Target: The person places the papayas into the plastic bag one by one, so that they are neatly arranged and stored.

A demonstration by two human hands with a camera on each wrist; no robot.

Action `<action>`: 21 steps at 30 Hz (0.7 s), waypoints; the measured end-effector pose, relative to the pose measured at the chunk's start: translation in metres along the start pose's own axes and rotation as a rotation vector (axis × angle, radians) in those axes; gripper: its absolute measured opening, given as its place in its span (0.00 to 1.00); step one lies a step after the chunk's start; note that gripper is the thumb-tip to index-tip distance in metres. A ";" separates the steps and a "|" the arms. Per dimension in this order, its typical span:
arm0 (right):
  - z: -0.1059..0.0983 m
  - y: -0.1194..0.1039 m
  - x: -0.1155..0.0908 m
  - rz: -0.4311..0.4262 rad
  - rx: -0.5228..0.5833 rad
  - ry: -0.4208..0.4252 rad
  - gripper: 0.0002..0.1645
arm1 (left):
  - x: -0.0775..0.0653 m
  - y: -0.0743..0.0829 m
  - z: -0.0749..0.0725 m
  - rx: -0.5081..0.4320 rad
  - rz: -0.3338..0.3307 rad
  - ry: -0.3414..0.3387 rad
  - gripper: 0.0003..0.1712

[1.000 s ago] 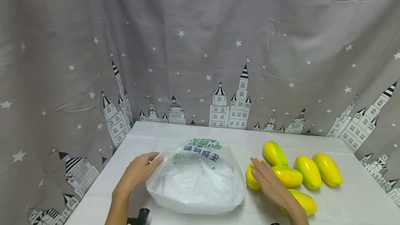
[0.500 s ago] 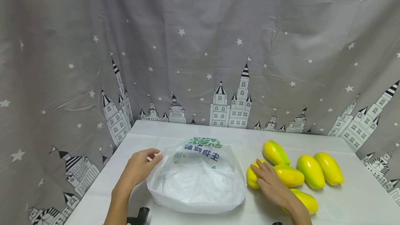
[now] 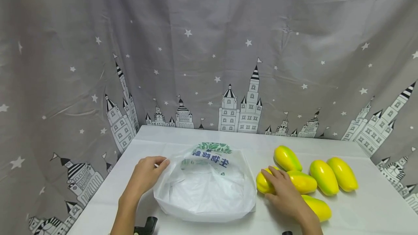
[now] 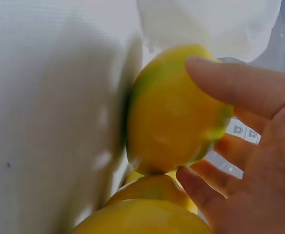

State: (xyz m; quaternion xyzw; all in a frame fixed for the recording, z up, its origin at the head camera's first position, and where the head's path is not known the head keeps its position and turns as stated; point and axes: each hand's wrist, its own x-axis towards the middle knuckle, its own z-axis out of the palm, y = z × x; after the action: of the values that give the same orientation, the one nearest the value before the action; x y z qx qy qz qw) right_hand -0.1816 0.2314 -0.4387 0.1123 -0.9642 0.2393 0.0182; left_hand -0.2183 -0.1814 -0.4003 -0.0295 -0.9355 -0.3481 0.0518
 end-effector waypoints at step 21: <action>0.008 0.002 0.007 -0.005 -0.125 0.124 0.41 | 0.002 0.002 0.001 0.004 -0.001 -0.001 0.22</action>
State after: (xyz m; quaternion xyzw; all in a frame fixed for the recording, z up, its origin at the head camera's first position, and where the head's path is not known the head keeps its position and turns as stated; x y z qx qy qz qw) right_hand -0.1890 0.2284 -0.4460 0.0984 -0.9740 0.1852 0.0852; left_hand -0.2203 -0.1796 -0.3998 -0.0289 -0.9362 -0.3465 0.0510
